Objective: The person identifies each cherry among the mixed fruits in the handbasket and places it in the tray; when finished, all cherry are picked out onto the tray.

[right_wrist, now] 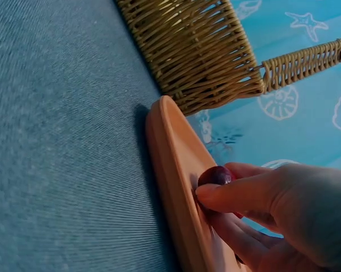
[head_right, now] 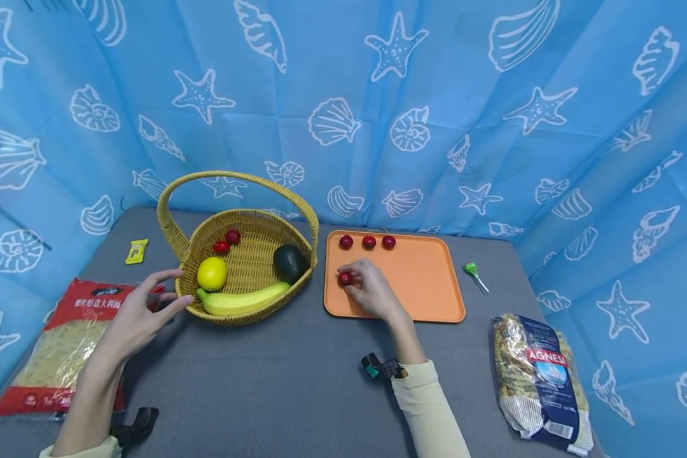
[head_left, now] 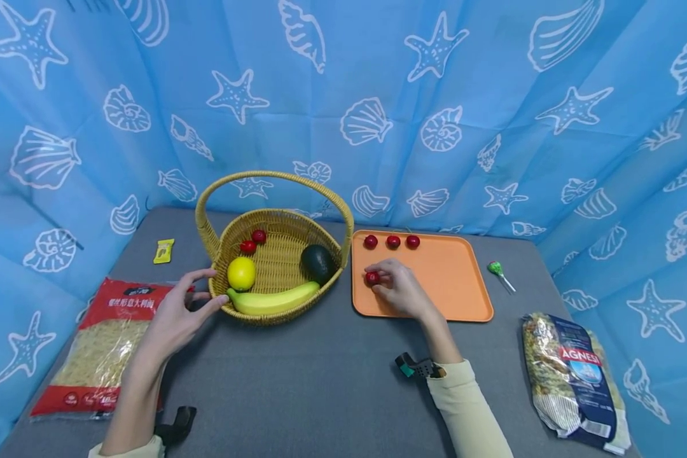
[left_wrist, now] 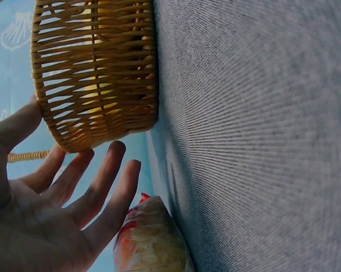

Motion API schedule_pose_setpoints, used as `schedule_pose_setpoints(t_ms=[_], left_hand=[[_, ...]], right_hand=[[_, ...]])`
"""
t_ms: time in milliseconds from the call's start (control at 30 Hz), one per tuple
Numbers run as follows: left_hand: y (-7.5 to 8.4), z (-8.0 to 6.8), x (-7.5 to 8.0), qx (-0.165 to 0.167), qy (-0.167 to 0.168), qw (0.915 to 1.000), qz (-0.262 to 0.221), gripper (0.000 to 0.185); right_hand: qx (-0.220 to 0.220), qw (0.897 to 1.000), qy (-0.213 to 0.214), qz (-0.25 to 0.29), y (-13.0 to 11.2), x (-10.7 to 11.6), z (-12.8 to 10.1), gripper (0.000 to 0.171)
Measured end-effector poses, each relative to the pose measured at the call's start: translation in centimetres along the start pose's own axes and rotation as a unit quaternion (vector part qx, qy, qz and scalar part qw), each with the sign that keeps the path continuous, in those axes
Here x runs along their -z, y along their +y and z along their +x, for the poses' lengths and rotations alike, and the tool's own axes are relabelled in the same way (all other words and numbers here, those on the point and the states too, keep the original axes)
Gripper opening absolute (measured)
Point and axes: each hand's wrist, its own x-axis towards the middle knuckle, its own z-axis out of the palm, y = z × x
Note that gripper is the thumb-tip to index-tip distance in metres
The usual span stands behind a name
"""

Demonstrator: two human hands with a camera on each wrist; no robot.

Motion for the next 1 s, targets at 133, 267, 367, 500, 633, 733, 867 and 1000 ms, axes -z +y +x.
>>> schedule_pose_setpoints(t_ms=[133, 267, 367, 500, 633, 733, 867, 1000], left_hand=[[0.0, 0.1, 0.0, 0.0, -0.003, 1.0, -0.004, 0.073], [0.0, 0.0, 0.1, -0.001, -0.005, 1.0, -0.006, 0.073], [0.0, 0.0, 0.2, -0.002, -0.006, 1.0, -0.006, 0.073], [0.0, 0.0, 0.1, -0.002, -0.005, 1.0, -0.004, 0.073], [0.1, 0.1, 0.0, 0.001, -0.005, 1.0, 0.0, 0.073], [0.1, 0.1, 0.0, 0.002, -0.006, 1.0, 0.001, 0.072], [0.0, 0.1, 0.0, -0.003, -0.003, 1.0, -0.001, 0.072], [-0.1, 0.1, 0.0, -0.006, -0.002, 1.0, -0.004, 0.072]], right_hand=[[-0.006, 1.0, 0.003, -0.004, 0.0, -0.1, 0.1, 0.038], [-0.007, 1.0, -0.007, 0.007, 0.0, 0.1, 0.1, 0.044], [-0.005, 1.0, -0.018, 0.02, 0.0, 0.3, 0.1, 0.048], [-0.007, 0.999, -0.027, 0.032, 0.1, 0.7, 0.0, 0.051], [-0.012, 0.998, -0.024, 0.054, -0.4, 1.4, -0.3, 0.05], [-0.011, 0.994, -0.025, 0.107, -1.2, 2.2, -0.6, 0.047], [0.01, 0.981, -0.036, 0.189, -3.1, 3.1, -1.0, 0.043], [0.052, 0.973, -0.042, 0.223, -5.7, 3.3, -1.3, 0.037]])
